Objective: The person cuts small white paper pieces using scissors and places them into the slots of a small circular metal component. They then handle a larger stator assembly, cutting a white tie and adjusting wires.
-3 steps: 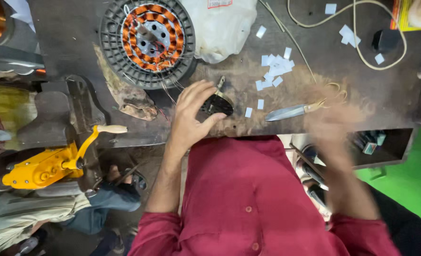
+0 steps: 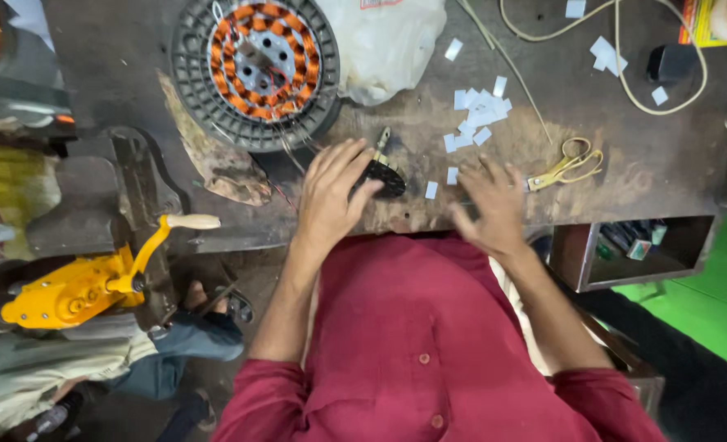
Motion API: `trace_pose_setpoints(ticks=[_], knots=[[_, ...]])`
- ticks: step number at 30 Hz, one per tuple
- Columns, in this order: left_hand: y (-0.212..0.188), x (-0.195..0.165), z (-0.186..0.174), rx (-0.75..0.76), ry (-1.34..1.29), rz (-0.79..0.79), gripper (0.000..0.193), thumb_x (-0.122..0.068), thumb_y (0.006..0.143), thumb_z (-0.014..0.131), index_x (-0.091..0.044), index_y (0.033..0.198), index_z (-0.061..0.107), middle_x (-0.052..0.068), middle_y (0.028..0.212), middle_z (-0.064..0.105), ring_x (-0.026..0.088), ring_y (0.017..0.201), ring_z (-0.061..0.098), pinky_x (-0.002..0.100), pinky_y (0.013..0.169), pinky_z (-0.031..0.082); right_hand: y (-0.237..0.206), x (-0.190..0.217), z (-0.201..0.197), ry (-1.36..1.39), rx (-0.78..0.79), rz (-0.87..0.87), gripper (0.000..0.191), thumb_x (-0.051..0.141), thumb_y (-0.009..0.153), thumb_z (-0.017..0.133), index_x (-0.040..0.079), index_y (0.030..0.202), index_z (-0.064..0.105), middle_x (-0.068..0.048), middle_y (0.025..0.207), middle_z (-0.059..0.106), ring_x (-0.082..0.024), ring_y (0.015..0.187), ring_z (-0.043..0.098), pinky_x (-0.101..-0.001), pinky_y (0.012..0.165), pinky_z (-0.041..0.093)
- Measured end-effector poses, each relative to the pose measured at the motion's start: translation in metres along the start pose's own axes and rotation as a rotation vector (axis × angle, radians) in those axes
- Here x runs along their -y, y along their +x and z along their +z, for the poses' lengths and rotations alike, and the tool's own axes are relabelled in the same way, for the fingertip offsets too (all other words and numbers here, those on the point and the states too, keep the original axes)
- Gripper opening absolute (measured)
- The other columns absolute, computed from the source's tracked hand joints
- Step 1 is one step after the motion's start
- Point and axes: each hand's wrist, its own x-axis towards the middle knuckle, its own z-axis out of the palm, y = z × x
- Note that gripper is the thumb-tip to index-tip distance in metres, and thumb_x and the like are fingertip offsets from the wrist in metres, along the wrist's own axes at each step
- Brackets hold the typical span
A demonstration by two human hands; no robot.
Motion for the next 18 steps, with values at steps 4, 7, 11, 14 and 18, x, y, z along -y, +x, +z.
trace_pose_setpoints(ticks=[4,7,11,14,18], knots=[[-0.005,0.017,0.021,0.027,0.012,-0.022,0.021,-0.024,0.094,0.077,-0.006,0.106,0.076,0.006,0.114,0.076,0.027,0.108,0.067,0.044,0.095,0.046,-0.026,0.035,0.008,-0.079,0.101,-0.057,0.084,0.042,0.067,0.078,-0.005,0.133,0.059,-0.026,0.139,0.06,-0.041,0.14,0.035,-0.0641,0.108,0.023],[0.014,0.038,0.031,0.131,-0.072,0.089,0.021,-0.026,0.092,0.077,-0.007,0.1,0.078,0.007,0.099,0.075,0.028,0.096,0.066,0.044,0.092,0.047,-0.057,0.036,0.026,-0.198,0.125,-0.076,0.055,0.022,0.08,0.072,0.003,0.131,0.066,-0.017,0.137,0.066,-0.034,0.141,0.046,-0.0572,0.114,0.03],[0.026,0.053,0.054,0.201,-0.374,0.004,0.02,-0.024,0.096,0.071,-0.005,0.1,0.076,0.009,0.101,0.076,0.027,0.096,0.07,0.039,0.088,0.05,-0.07,0.003,0.038,0.011,0.054,-0.268,0.043,0.004,0.077,0.069,0.006,0.12,0.071,-0.012,0.122,0.07,-0.031,0.123,0.063,-0.0519,0.104,0.046],[0.004,0.047,0.067,0.069,-0.503,-0.207,0.023,-0.024,0.099,0.067,-0.003,0.105,0.073,0.011,0.102,0.074,0.025,0.097,0.071,0.035,0.087,0.054,-0.06,0.007,0.042,0.292,-0.072,-0.046,0.038,-0.007,0.081,0.067,0.004,0.116,0.072,-0.009,0.115,0.071,-0.027,0.109,0.07,-0.0438,0.097,0.055],[-0.011,0.026,0.095,-0.267,-0.621,-0.346,0.022,-0.02,0.102,0.062,-0.001,0.112,0.068,0.012,0.106,0.072,0.023,0.102,0.07,0.033,0.092,0.053,0.006,0.029,0.051,0.97,-0.252,0.458,0.03,-0.008,0.088,0.072,-0.003,0.118,0.068,-0.012,0.132,0.061,-0.016,0.113,0.064,-0.0286,0.089,0.057]])
